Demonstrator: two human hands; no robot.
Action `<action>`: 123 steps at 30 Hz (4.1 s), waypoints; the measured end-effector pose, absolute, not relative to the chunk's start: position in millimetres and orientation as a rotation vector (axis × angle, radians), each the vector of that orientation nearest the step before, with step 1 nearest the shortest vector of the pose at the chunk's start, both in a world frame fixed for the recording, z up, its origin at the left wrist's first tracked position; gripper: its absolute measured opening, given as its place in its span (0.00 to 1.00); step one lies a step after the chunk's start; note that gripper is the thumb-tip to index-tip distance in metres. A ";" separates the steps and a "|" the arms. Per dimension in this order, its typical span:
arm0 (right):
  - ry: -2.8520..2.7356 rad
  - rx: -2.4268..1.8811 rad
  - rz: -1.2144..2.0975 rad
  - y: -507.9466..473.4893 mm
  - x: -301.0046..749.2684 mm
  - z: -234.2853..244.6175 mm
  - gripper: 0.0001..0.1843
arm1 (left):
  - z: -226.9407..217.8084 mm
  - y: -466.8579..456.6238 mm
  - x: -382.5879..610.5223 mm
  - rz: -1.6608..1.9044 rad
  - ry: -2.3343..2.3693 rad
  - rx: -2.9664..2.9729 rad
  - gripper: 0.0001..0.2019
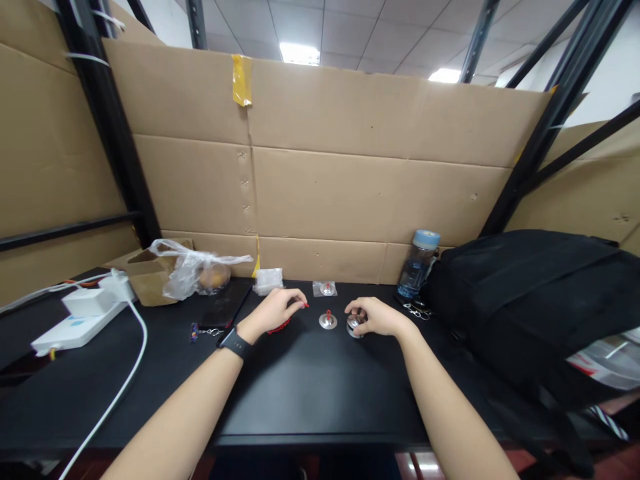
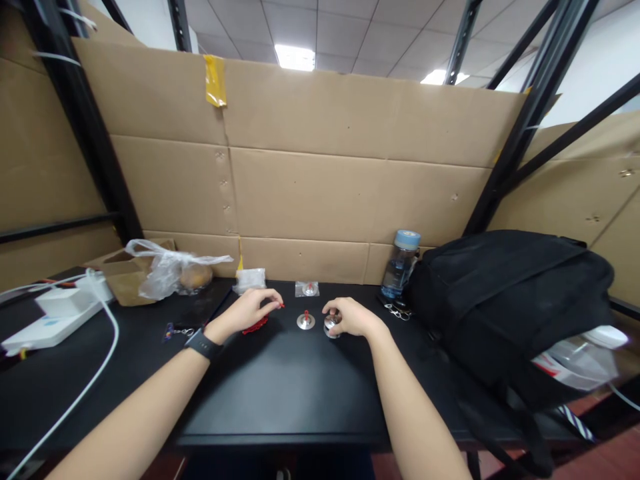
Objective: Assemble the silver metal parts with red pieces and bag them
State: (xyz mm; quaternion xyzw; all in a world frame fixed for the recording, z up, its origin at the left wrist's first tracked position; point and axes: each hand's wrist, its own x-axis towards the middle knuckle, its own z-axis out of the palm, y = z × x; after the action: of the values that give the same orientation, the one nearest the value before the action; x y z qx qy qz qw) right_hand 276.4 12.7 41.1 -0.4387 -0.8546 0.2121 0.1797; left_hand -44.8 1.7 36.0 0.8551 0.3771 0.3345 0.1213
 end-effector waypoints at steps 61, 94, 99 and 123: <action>-1.835 -0.865 0.794 -8.5 193.3 26.6 0.13 | 21.9 -14.1 3.9 1.419 1.135 2.206 0.05; -2.446 -1.381 0.198 1.3 211.0 20.9 0.01 | 15.2 -18.6 -2.8 0.731 1.493 2.665 0.08; -2.455 -1.449 0.083 -0.8 216.0 27.4 0.02 | 15.0 -13.1 -4.9 0.782 1.468 2.611 0.12; -2.397 -1.448 0.150 1.0 225.3 30.9 0.05 | 46.3 8.0 -77.9 1.274 2.245 2.341 0.15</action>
State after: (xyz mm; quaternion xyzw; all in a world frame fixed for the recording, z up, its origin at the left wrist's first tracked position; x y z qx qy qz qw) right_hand 225.3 1.0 30.9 -0.5091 -0.8426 0.0526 0.1677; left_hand -77.9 8.0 46.3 0.6620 0.6347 0.3602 -0.1706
